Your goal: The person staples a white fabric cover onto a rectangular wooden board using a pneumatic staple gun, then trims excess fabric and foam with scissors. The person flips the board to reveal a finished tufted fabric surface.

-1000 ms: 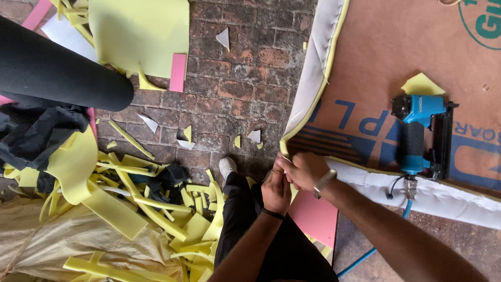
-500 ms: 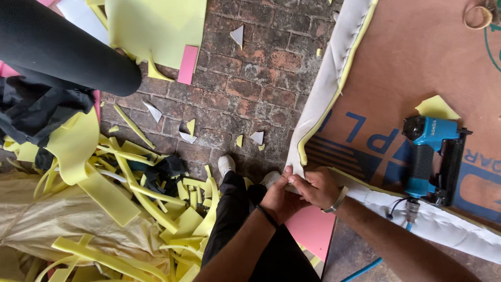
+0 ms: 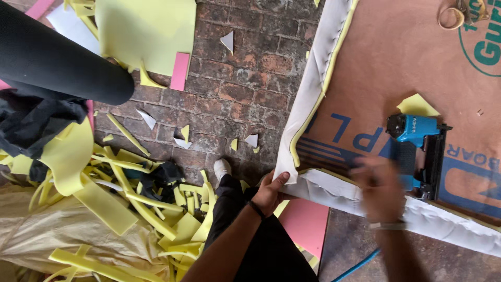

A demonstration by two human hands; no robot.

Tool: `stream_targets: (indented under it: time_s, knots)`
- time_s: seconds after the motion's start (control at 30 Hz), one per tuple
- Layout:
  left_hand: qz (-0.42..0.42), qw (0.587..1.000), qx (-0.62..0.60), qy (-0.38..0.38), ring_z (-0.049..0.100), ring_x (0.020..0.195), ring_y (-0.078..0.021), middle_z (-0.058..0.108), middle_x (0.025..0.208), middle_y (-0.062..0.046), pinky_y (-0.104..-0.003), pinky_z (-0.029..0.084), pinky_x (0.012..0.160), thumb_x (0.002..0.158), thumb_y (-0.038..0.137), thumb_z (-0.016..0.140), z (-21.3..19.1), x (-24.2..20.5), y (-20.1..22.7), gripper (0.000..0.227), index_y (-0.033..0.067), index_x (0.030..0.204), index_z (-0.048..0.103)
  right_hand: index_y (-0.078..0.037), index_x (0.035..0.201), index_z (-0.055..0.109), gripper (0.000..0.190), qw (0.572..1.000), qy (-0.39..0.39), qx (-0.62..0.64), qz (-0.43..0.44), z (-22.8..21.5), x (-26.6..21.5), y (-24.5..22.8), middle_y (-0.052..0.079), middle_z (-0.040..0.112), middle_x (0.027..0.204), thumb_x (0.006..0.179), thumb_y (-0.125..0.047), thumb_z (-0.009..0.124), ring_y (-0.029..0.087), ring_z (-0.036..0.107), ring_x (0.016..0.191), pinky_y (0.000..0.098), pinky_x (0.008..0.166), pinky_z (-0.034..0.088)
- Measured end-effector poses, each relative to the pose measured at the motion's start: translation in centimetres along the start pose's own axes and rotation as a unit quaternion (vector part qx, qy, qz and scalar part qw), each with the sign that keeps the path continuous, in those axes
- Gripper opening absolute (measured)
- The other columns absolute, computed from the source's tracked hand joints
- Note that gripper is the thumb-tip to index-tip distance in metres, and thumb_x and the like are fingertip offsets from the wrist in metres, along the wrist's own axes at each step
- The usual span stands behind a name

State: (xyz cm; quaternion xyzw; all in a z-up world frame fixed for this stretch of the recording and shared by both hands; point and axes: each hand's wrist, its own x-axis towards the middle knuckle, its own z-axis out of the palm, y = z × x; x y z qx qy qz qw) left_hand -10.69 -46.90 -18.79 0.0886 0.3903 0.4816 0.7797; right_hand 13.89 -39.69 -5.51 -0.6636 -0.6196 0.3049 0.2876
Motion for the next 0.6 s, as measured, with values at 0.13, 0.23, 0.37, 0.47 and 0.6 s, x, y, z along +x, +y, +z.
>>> stream_targets:
  time_s: [0.13, 0.23, 0.37, 0.47, 0.6]
  knots:
    - [-0.014, 0.996, 0.085, -0.002, 0.068, 0.112, -0.0247, 0.066, 0.125, -0.010, -0.045, 0.062, 0.092, 0.099, 0.035, 0.065, 0.1, -0.4, 1.5, 0.055, 0.0034, 0.141, 0.050, 0.006, 0.142, 0.047, 0.089, 0.970, 0.089, -0.224, -0.019, -4.4, 4.0, 4.4, 0.025, 0.061, 0.129, 0.077, -0.032, 0.095, 0.038, 0.061, 0.116, 0.0487, 0.098, 0.051]
    - [-0.020, 0.993, 0.115, 0.015, 0.068, 0.113, -0.0238, 0.066, 0.125, -0.009, -0.045, 0.063, 0.091, 0.096, 0.037, 0.067, 0.4, 0.2, 0.7, 0.057, 0.0052, 0.141, 0.050, 0.008, 0.150, 0.036, 0.112, 0.972, 0.083, -0.218, 0.036, -4.8, 7.1, 8.0, 0.028, 0.055, 0.128, 0.065, -0.032, 0.099, 0.041, 0.059, 0.114, 0.0512, 0.097, 0.050]
    - [-0.009, 0.989, 0.144, 0.031, 0.068, 0.111, -0.0236, 0.067, 0.125, -0.010, -0.043, 0.063, 0.090, 0.097, 0.037, 0.066, -0.5, 0.7, 0.3, 0.057, 0.0040, 0.140, 0.051, 0.004, 0.145, 0.040, 0.105, 0.976, 0.090, -0.189, 0.060, -3.7, 8.7, 11.8, 0.027, 0.053, 0.133, 0.061, -0.026, 0.097, 0.039, 0.059, 0.112, 0.0497, 0.094, 0.052]
    - [0.008, 0.989, 0.142, 0.034, 0.069, 0.110, -0.0241, 0.068, 0.123, -0.010, -0.043, 0.063, 0.090, 0.097, 0.034, 0.068, -1.4, 1.1, -0.4, 0.055, 0.0017, 0.139, 0.052, 0.003, 0.132, 0.045, 0.089, 0.974, 0.103, -0.198, 0.038, -3.5, 9.2, 13.3, 0.024, 0.055, 0.127, 0.064, -0.019, 0.098, 0.036, 0.059, 0.112, 0.0480, 0.093, 0.053]
    - [0.044, 0.983, 0.178, 0.032, 0.068, 0.107, -0.0242, 0.069, 0.120, -0.011, -0.041, 0.061, 0.089, 0.099, 0.033, 0.068, -0.9, 2.2, -1.3, 0.055, 0.0007, 0.141, 0.054, -0.001, 0.144, 0.038, 0.078, 0.973, 0.130, -0.007, 0.193, -6.5, 9.1, 9.9, 0.021, 0.059, 0.115, 0.077, -0.012, 0.076, 0.029, 0.063, 0.093, 0.0460, 0.073, 0.053]
